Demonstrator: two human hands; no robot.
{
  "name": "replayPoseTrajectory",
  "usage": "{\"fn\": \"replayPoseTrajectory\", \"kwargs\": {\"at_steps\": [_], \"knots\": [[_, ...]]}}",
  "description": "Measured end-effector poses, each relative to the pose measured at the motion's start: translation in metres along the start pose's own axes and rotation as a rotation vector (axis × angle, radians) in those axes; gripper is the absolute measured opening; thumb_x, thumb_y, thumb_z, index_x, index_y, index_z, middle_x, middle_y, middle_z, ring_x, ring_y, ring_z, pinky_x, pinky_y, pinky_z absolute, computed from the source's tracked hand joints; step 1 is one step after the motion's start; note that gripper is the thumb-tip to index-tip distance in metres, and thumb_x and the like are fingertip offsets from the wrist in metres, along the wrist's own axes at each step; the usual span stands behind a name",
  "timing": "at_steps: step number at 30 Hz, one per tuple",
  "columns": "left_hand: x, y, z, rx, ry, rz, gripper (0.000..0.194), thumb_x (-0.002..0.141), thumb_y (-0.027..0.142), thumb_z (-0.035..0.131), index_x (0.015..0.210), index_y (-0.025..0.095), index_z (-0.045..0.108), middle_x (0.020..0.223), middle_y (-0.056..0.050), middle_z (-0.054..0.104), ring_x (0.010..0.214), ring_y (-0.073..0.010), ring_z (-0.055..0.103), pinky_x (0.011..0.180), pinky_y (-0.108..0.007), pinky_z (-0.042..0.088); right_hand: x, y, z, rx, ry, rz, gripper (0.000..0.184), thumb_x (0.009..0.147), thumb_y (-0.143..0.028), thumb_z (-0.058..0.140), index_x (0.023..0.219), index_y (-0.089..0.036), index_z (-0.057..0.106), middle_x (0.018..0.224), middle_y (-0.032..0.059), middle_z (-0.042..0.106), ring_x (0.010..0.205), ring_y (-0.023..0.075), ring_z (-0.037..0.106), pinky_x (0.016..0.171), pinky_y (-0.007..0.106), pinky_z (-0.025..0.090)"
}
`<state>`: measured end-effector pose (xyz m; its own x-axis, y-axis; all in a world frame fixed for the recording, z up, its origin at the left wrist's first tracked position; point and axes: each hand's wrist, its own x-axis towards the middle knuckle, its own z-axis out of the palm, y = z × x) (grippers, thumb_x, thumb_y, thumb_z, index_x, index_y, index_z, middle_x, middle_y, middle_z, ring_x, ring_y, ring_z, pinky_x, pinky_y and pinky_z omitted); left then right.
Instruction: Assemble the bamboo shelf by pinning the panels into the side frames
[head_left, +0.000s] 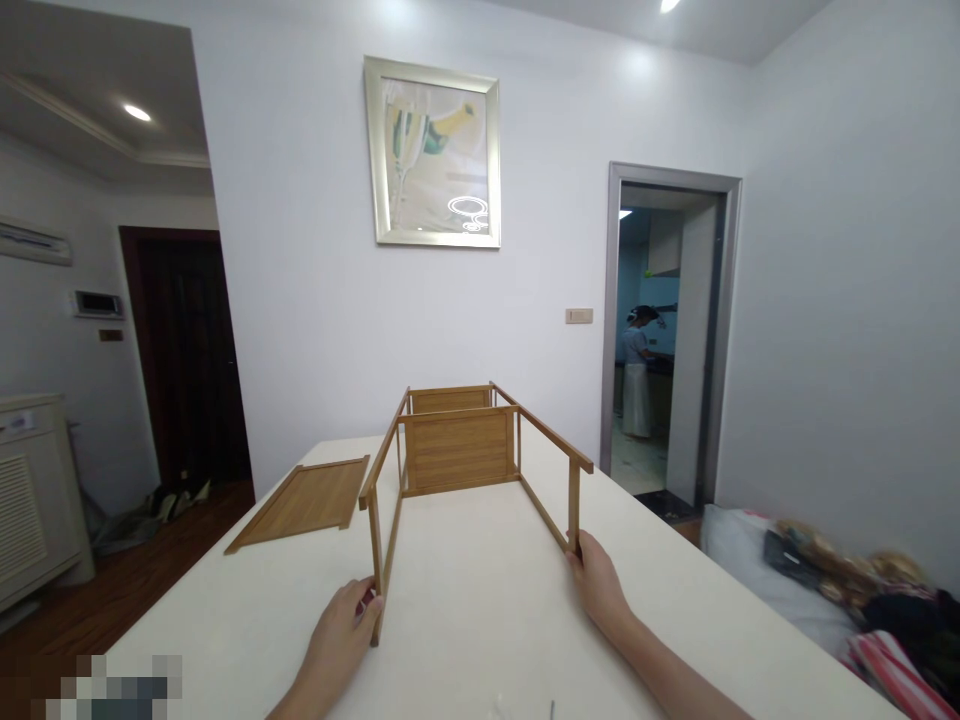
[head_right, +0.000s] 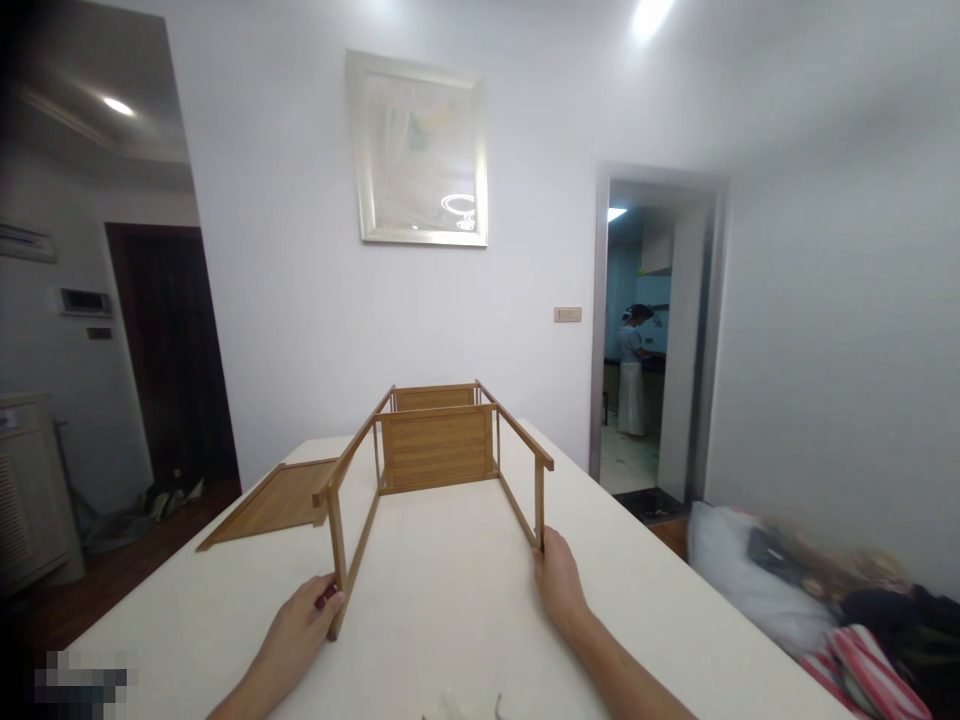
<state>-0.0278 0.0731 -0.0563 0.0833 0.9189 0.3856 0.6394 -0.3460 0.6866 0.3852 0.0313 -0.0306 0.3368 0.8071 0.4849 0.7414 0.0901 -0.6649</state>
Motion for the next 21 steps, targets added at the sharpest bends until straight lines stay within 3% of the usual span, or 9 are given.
{"fn": "replayPoseTrajectory", "kwargs": {"at_steps": [7, 21], "knots": [[-0.0031, 0.0026, -0.0002, -0.007, -0.027, -0.029, 0.036, 0.086, 0.040, 0.043, 0.107, 0.017, 0.064, 0.094, -0.008, 0.071, 0.088, -0.0242, 0.065, 0.086, -0.037, 0.048, 0.0008, 0.0000, 0.0007, -0.033, 0.002, -0.003, 0.016, 0.078, -0.013, 0.045, 0.088, -0.022, 0.053, 0.092, 0.0081, 0.066, 0.090, 0.0247, 0.063, 0.082, 0.034, 0.048], [-0.0035, 0.0031, 0.0011, -0.027, -0.057, -0.038, 0.036, 0.088, 0.040, 0.040, 0.107, 0.017, 0.061, 0.089, -0.007, 0.068, 0.082, -0.0229, 0.064, 0.079, -0.034, 0.048, -0.0005, -0.0029, 0.0011, -0.137, -0.013, -0.009, 0.009, 0.081, -0.017, 0.048, 0.089, -0.021, 0.052, 0.091, 0.0078, 0.063, 0.087, 0.0230, 0.062, 0.077, 0.032, 0.048]]}}
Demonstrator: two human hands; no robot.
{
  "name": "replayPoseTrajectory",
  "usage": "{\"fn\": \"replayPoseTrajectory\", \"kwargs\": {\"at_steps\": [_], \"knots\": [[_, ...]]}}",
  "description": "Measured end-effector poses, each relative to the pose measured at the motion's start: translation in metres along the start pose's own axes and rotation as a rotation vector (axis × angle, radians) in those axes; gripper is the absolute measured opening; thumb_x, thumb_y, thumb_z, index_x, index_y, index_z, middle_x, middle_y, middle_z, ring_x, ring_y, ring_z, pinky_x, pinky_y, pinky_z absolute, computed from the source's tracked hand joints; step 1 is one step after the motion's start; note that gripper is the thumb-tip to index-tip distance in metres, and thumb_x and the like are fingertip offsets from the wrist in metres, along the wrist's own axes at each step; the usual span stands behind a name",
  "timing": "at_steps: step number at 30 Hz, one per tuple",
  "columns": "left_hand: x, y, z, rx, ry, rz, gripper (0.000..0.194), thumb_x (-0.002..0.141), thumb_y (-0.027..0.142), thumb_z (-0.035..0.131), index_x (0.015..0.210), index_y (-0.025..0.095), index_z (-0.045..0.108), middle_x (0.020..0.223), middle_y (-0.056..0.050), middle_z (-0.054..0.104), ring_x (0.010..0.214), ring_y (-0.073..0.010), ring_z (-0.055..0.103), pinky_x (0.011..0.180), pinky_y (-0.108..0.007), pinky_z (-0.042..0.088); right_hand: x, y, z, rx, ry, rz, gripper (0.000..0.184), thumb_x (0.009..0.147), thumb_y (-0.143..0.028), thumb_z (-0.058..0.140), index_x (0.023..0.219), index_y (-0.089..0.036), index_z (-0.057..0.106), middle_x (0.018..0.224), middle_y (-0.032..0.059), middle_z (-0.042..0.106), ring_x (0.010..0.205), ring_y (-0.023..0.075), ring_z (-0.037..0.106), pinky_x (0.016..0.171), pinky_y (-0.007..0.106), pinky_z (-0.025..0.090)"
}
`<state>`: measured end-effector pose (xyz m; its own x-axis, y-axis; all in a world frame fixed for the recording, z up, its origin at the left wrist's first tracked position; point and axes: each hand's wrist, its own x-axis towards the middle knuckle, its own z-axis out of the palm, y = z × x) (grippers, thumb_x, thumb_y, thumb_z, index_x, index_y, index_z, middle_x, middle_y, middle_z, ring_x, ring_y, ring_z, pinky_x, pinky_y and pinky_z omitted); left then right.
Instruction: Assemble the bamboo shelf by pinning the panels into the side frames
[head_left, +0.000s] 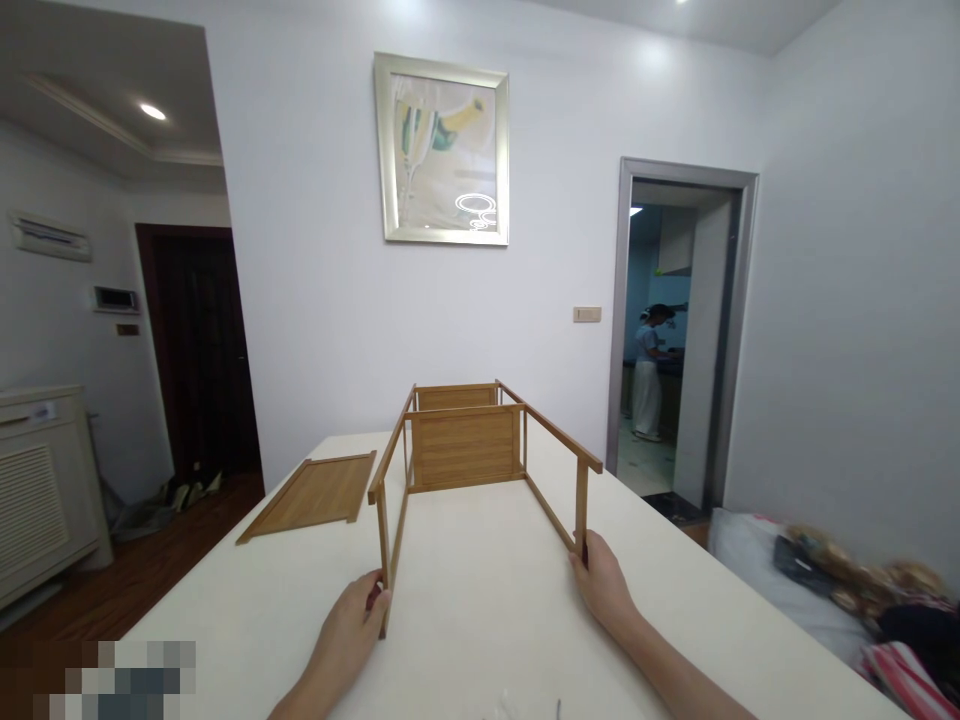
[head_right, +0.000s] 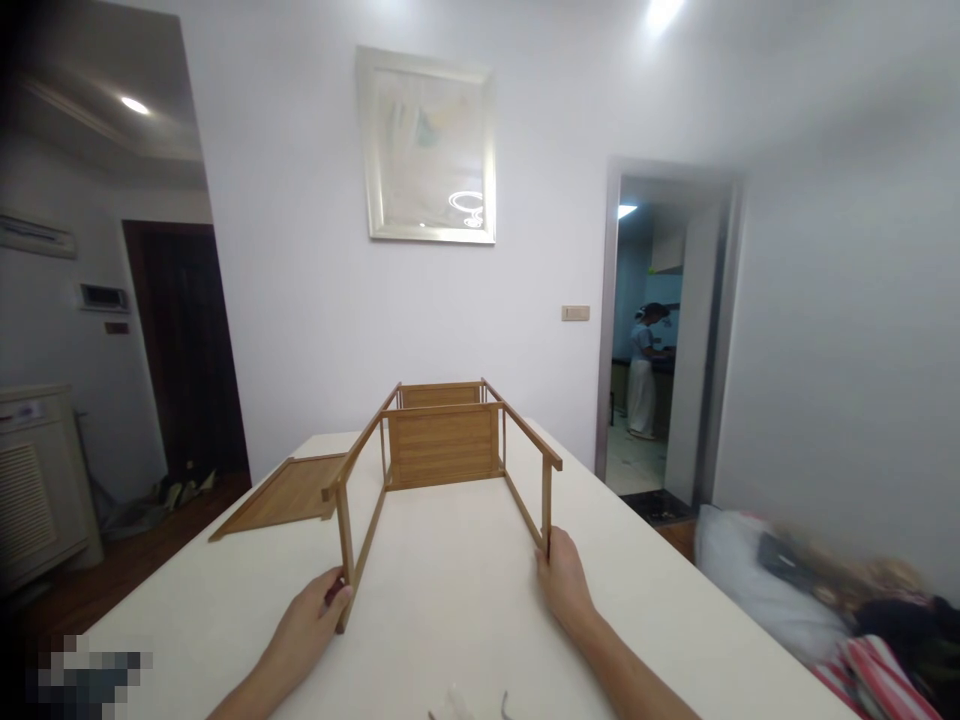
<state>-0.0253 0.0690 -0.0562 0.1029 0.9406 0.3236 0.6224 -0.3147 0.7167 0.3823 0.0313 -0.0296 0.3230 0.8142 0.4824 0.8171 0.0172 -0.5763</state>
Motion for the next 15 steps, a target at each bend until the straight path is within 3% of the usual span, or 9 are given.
{"fn": "replayPoseTrajectory", "kwargs": {"at_steps": [3, 8, 11, 15], "knots": [[-0.001, 0.001, -0.001, 0.005, -0.004, 0.017, 0.036, 0.088, 0.039, 0.040, 0.105, 0.016, 0.062, 0.087, -0.007, 0.068, 0.082, -0.0231, 0.064, 0.078, -0.034, 0.048, -0.005, -0.004, -0.006, -0.048, 0.016, 0.017, 0.001, 0.084, -0.022, 0.050, 0.085, -0.022, 0.049, 0.090, 0.0078, 0.061, 0.082, 0.0231, 0.061, 0.069, 0.032, 0.045], [0.000, 0.004, -0.004, -0.019, 0.000, 0.012, 0.034, 0.084, 0.032, 0.042, 0.103, 0.017, 0.065, 0.091, -0.007, 0.071, 0.088, -0.0236, 0.065, 0.082, -0.034, 0.048, -0.016, -0.014, -0.018, -0.224, 0.053, -0.029, 0.013, 0.092, -0.034, 0.046, 0.084, -0.023, 0.047, 0.085, 0.0052, 0.062, 0.072, 0.0215, 0.059, 0.060, 0.030, 0.037], [0.001, 0.006, -0.005, -0.034, -0.001, -0.005, 0.033, 0.084, 0.028, 0.040, 0.100, 0.019, 0.067, 0.095, -0.006, 0.073, 0.093, -0.0230, 0.066, 0.084, -0.031, 0.048, -0.023, -0.024, -0.018, -0.243, -0.050, -0.128, 0.022, 0.095, -0.036, 0.041, 0.080, -0.023, 0.050, 0.077, 0.0038, 0.064, 0.071, 0.0214, 0.061, 0.063, 0.031, 0.039], [0.004, 0.008, -0.004, 0.097, -0.010, -0.026, 0.036, 0.088, 0.026, 0.034, 0.102, 0.017, 0.066, 0.099, -0.007, 0.073, 0.093, -0.0220, 0.067, 0.082, -0.030, 0.049, -0.028, -0.037, -0.016, -0.107, -0.242, -0.315, 0.026, 0.095, -0.030, 0.038, 0.085, -0.023, 0.061, 0.088, 0.0068, 0.067, 0.083, 0.0223, 0.063, 0.075, 0.033, 0.045]]}}
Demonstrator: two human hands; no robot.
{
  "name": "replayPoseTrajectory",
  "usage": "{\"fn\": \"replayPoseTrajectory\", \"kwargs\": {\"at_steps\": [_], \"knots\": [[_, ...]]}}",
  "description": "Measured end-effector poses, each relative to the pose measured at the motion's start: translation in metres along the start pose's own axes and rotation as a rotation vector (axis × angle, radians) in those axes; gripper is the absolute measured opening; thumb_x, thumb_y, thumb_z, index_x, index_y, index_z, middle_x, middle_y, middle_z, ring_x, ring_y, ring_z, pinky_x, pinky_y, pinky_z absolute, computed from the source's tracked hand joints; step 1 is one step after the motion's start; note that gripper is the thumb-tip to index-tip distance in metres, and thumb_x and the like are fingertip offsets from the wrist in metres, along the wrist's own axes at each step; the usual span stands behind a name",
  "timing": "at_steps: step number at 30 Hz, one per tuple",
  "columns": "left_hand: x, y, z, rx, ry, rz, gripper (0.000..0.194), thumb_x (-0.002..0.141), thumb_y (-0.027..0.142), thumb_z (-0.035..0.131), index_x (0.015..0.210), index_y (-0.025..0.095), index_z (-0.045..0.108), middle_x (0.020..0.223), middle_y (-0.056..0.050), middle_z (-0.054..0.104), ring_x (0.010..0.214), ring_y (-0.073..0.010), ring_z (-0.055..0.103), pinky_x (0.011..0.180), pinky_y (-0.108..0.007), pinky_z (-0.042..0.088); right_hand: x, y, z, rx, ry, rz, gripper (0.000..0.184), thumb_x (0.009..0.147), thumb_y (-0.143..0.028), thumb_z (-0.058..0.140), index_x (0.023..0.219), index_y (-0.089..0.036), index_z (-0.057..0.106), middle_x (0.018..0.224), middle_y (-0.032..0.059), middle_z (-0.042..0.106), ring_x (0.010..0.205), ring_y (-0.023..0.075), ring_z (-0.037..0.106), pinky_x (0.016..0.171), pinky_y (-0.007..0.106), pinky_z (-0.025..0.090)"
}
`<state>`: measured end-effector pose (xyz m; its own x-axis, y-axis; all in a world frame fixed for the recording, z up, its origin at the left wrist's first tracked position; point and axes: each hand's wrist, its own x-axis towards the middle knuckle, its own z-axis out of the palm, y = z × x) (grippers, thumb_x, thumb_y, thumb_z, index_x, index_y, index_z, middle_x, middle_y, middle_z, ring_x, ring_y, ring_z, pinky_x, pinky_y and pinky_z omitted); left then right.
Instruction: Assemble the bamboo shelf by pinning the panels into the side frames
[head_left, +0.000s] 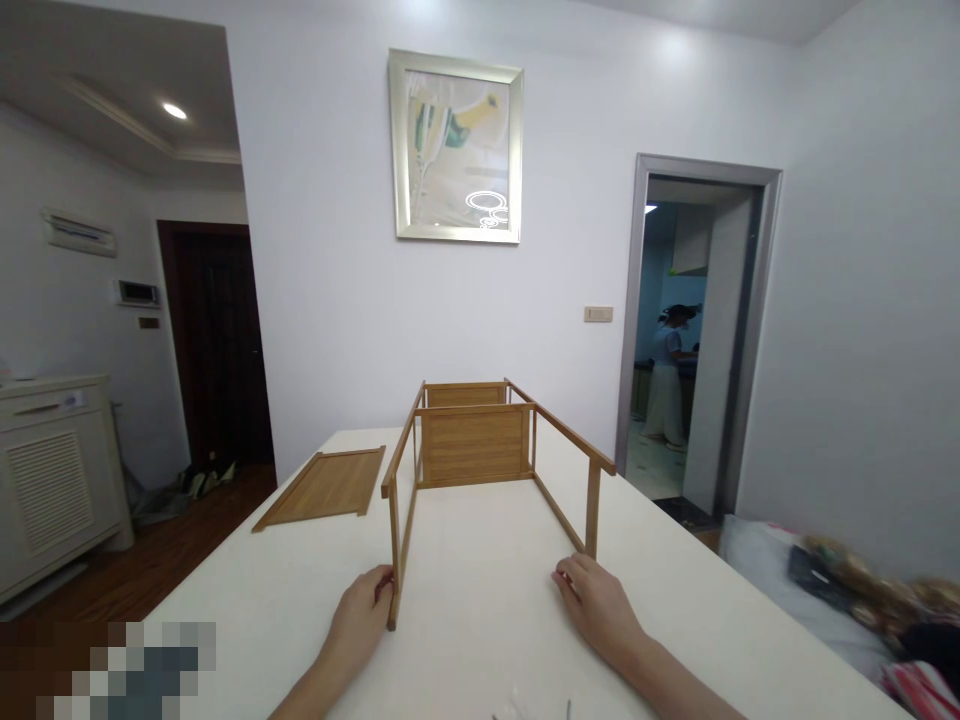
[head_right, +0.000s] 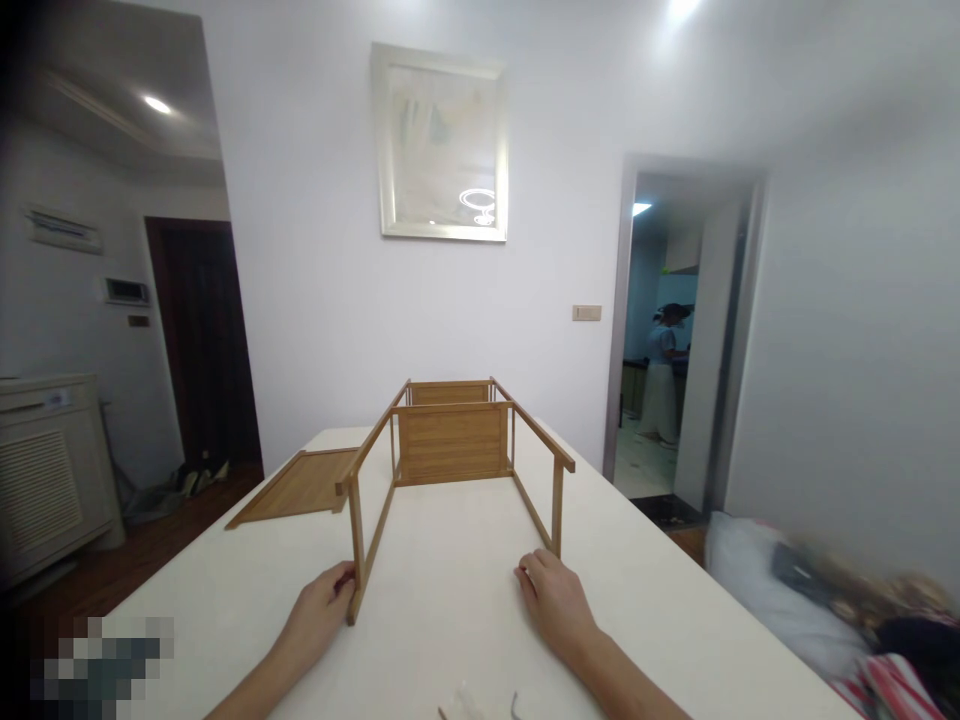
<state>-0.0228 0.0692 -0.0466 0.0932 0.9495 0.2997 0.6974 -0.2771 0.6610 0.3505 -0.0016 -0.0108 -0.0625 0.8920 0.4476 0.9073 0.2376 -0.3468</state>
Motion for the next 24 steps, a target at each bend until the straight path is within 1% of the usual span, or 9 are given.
{"fn": "replayPoseTrajectory", "kwargs": {"at_steps": [3, 5, 7, 9, 12, 15, 19, 21, 24], "knots": [[0.003, 0.000, -0.001, 0.128, 0.015, 0.005, 0.035, 0.088, 0.022, 0.035, 0.102, 0.016, 0.067, 0.100, -0.009, 0.073, 0.097, -0.0230, 0.066, 0.086, -0.032, 0.047, 0.001, -0.006, -0.002, 0.146, -0.081, -0.132, 0.027, 0.094, -0.023, 0.040, 0.096, -0.023, 0.067, 0.100, 0.0078, 0.069, 0.096, 0.0222, 0.063, 0.086, 0.033, 0.046], [0.006, -0.001, -0.003, 0.185, 0.010, 0.016, 0.032, 0.086, 0.020, 0.040, 0.101, 0.016, 0.067, 0.104, -0.010, 0.072, 0.104, -0.0244, 0.063, 0.092, -0.033, 0.044, 0.002, -0.008, -0.003, 0.192, -0.121, -0.165, 0.028, 0.095, -0.025, 0.041, 0.094, -0.023, 0.069, 0.099, 0.0076, 0.069, 0.097, 0.0222, 0.063, 0.088, 0.033, 0.047], [0.011, -0.003, -0.003, 0.251, -0.001, 0.020, 0.032, 0.084, 0.019, 0.043, 0.104, 0.015, 0.067, 0.113, -0.012, 0.070, 0.113, -0.0254, 0.059, 0.099, -0.034, 0.040, 0.003, -0.008, -0.004, 0.190, -0.146, -0.173, 0.029, 0.096, -0.028, 0.042, 0.089, -0.023, 0.069, 0.097, 0.0076, 0.070, 0.096, 0.0223, 0.063, 0.087, 0.033, 0.048], [0.021, -0.006, -0.002, 0.320, 0.000, -0.007, 0.037, 0.085, 0.021, 0.043, 0.115, 0.012, 0.064, 0.127, -0.016, 0.064, 0.125, -0.0275, 0.052, 0.106, -0.037, 0.034, 0.003, -0.008, -0.003, 0.170, -0.154, -0.175, 0.030, 0.097, -0.029, 0.041, 0.088, -0.022, 0.069, 0.097, 0.0081, 0.069, 0.096, 0.0224, 0.064, 0.087, 0.033, 0.048], [0.044, -0.011, 0.002, 0.413, 0.019, -0.083, 0.054, 0.089, 0.030, 0.041, 0.135, 0.003, 0.049, 0.147, -0.022, 0.046, 0.140, -0.0329, 0.035, 0.113, -0.044, 0.023, 0.004, -0.008, -0.002, 0.150, -0.159, -0.179, 0.031, 0.098, -0.029, 0.040, 0.090, -0.022, 0.069, 0.099, 0.0084, 0.070, 0.098, 0.0223, 0.064, 0.088, 0.033, 0.048], [0.071, -0.017, 0.004, 0.477, 0.037, -0.163, 0.067, 0.091, 0.040, 0.037, 0.143, -0.002, 0.037, 0.154, -0.026, 0.033, 0.145, -0.0360, 0.025, 0.114, -0.050, 0.020, 0.004, -0.007, 0.000, 0.138, -0.161, -0.185, 0.031, 0.098, -0.030, 0.040, 0.092, -0.023, 0.070, 0.100, 0.0080, 0.070, 0.099, 0.0223, 0.063, 0.089, 0.033, 0.048], [0.098, -0.026, 0.000, 0.519, 0.050, -0.228, 0.077, 0.091, 0.046, 0.035, 0.148, -0.005, 0.026, 0.158, -0.025, 0.020, 0.148, -0.0347, 0.016, 0.116, -0.051, 0.015, 0.004, -0.006, 0.001, 0.134, -0.159, -0.182, 0.032, 0.099, -0.030, 0.039, 0.094, -0.023, 0.070, 0.102, 0.0077, 0.070, 0.101, 0.0221, 0.063, 0.089, 0.032, 0.048], [0.103, -0.030, -0.002, 0.527, 0.036, -0.249, 0.080, 0.090, 0.050, 0.034, 0.148, -0.005, 0.026, 0.158, -0.025, 0.020, 0.148, -0.0352, 0.016, 0.116, -0.053, 0.016, 0.004, -0.005, 0.002, 0.140, -0.159, -0.176, 0.031, 0.099, -0.031, 0.040, 0.096, -0.023, 0.070, 0.103, 0.0080, 0.069, 0.101, 0.0220, 0.063, 0.091, 0.033, 0.048], [0.104, -0.034, -0.003, 0.540, 0.002, -0.256, 0.081, 0.091, 0.054, 0.029, 0.147, -0.005, 0.028, 0.157, -0.025, 0.023, 0.147, -0.0355, 0.021, 0.115, -0.054, 0.018, 0.004, -0.005, 0.002, 0.149, -0.172, -0.170, 0.032, 0.099, -0.031, 0.039, 0.096, -0.023, 0.070, 0.103, 0.0091, 0.070, 0.101, 0.0229, 0.063, 0.091, 0.034, 0.049]]}}
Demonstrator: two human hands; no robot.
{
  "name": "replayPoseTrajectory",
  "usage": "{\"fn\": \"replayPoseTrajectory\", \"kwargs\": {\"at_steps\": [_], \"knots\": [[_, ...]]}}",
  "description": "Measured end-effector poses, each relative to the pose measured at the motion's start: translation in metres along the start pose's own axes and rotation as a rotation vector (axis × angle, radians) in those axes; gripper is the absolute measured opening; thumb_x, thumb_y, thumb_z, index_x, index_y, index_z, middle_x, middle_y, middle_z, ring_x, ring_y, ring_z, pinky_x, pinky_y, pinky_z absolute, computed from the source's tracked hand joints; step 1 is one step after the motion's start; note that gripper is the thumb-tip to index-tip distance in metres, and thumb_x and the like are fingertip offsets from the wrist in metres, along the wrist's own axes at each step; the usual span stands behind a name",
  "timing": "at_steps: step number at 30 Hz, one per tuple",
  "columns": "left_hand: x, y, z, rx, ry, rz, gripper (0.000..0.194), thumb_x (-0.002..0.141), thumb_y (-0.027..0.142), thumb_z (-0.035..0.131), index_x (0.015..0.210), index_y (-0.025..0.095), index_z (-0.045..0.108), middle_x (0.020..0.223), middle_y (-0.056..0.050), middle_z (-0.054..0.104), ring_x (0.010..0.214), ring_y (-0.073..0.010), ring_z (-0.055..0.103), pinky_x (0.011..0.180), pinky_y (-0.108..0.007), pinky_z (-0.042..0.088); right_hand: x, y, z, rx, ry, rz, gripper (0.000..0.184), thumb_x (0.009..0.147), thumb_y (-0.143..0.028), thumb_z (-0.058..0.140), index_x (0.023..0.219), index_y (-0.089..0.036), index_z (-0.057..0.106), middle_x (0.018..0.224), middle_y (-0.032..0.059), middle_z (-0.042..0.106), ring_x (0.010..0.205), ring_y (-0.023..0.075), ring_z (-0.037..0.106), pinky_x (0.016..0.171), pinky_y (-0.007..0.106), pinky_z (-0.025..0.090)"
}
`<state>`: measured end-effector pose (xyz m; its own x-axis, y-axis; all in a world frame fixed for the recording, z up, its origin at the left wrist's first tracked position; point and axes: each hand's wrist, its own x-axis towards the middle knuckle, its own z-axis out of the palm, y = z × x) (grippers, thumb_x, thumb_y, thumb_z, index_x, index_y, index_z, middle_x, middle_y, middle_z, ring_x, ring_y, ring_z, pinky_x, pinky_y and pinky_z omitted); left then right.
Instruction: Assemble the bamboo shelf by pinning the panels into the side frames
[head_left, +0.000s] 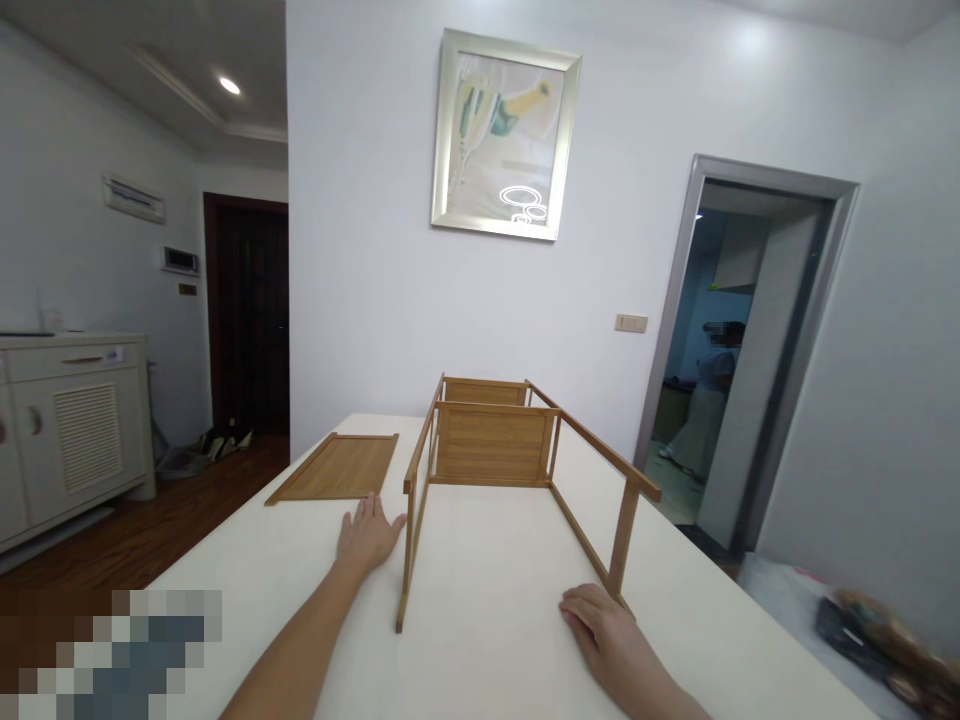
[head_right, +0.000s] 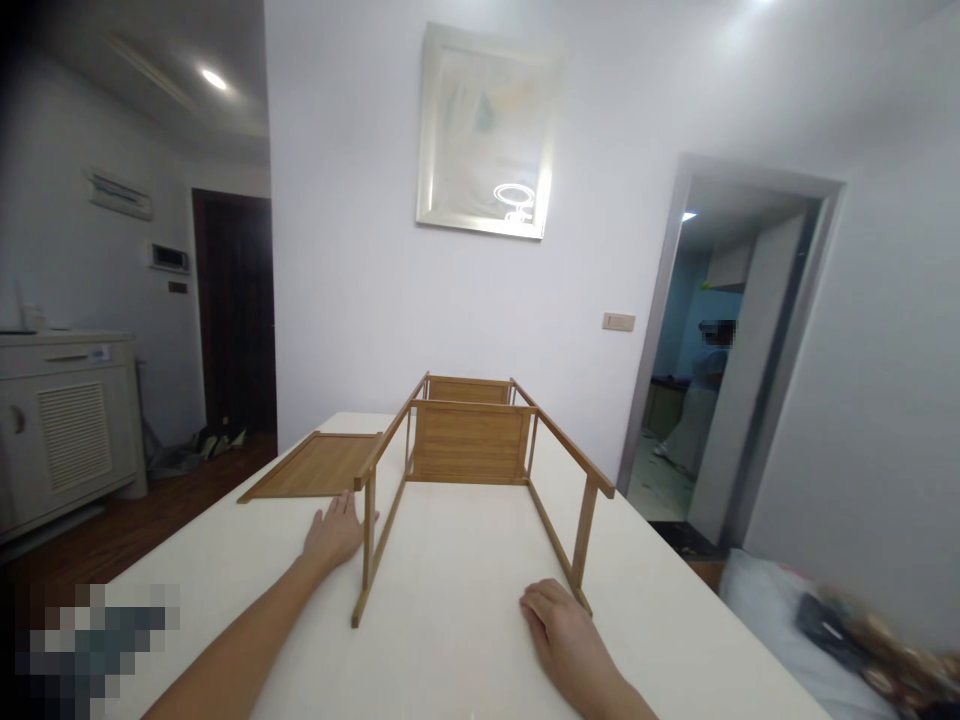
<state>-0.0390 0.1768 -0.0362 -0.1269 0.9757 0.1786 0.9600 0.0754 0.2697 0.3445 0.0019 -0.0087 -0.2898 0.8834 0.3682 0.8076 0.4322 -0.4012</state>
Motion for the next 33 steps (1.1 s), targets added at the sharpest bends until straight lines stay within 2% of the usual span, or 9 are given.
{"fn": "replayPoseTrajectory", "kwargs": {"at_steps": [5, 14, 21, 25, 27, 30, 33], "knots": [[-0.019, 0.004, -0.002, 0.048, -0.016, 0.048, 0.075, 0.093, 0.049, 0.026, 0.147, -0.004, 0.030, 0.156, -0.025, 0.027, 0.146, -0.0328, 0.024, 0.115, -0.051, 0.018, 0.001, -0.002, -0.001, 0.002, 0.006, 0.006, 0.032, 0.097, -0.032, 0.040, 0.095, -0.021, 0.070, 0.103, 0.0109, 0.070, 0.101, 0.0246, 0.063, 0.092, 0.037, 0.049], [-0.093, 0.019, -0.018, 0.066, -0.032, 0.135, 0.060, 0.094, 0.032, 0.027, 0.144, 0.003, 0.039, 0.154, -0.020, 0.036, 0.142, -0.0273, 0.033, 0.115, -0.044, 0.023, 0.000, -0.002, -0.002, -0.037, 0.037, -0.055, 0.032, 0.097, -0.031, 0.039, 0.092, -0.019, 0.069, 0.100, 0.0109, 0.070, 0.097, 0.0236, 0.065, 0.089, 0.037, 0.051], [-0.132, 0.020, -0.030, 0.015, -0.029, 0.160, 0.051, 0.094, 0.020, 0.029, 0.141, 0.011, 0.045, 0.151, -0.015, 0.043, 0.138, -0.0246, 0.040, 0.112, -0.045, 0.026, -0.002, -0.005, -0.004, -0.048, 0.071, -0.070, 0.032, 0.096, -0.029, 0.040, 0.090, -0.019, 0.069, 0.099, 0.0101, 0.070, 0.097, 0.0226, 0.064, 0.088, 0.036, 0.051], [-0.143, 0.024, -0.038, -0.036, -0.015, 0.213, 0.045, 0.091, 0.010, 0.032, 0.126, 0.017, 0.060, 0.136, -0.011, 0.059, 0.123, -0.0194, 0.054, 0.102, -0.034, 0.035, -0.002, -0.008, -0.004, -0.076, 0.068, -0.064, 0.031, 0.096, -0.028, 0.039, 0.089, -0.019, 0.068, 0.096, 0.0098, 0.070, 0.096, 0.0229, 0.064, 0.087, 0.036, 0.050], [-0.144, 0.026, -0.042, -0.064, 0.006, 0.227, 0.039, 0.091, 0.010, 0.036, 0.110, 0.017, 0.069, 0.120, -0.010, 0.067, 0.111, -0.0189, 0.061, 0.093, -0.030, 0.039, -0.001, -0.009, -0.004, -0.097, 0.055, -0.052, 0.032, 0.096, -0.028, 0.037, 0.089, -0.020, 0.067, 0.094, 0.0097, 0.070, 0.094, 0.0231, 0.063, 0.086, 0.037, 0.050], [-0.145, 0.027, -0.046, -0.106, 0.046, 0.227, 0.035, 0.092, 0.012, 0.039, 0.090, 0.017, 0.073, 0.098, -0.009, 0.072, 0.096, -0.0189, 0.065, 0.086, -0.029, 0.041, 0.000, -0.011, -0.005, -0.126, 0.029, -0.036, 0.032, 0.095, -0.027, 0.036, 0.088, -0.020, 0.066, 0.092, 0.0090, 0.069, 0.094, 0.0230, 0.063, 0.084, 0.036, 0.050], [-0.145, 0.025, -0.047, -0.152, 0.088, 0.221, 0.032, 0.093, 0.017, 0.041, 0.097, 0.020, 0.073, 0.099, -0.007, 0.074, 0.096, -0.0187, 0.066, 0.086, -0.029, 0.041, 0.001, -0.011, -0.005, -0.140, 0.023, -0.022, 0.030, 0.094, -0.026, 0.036, 0.088, -0.021, 0.066, 0.092, 0.0085, 0.069, 0.094, 0.0227, 0.063, 0.084, 0.035, 0.050]]}}
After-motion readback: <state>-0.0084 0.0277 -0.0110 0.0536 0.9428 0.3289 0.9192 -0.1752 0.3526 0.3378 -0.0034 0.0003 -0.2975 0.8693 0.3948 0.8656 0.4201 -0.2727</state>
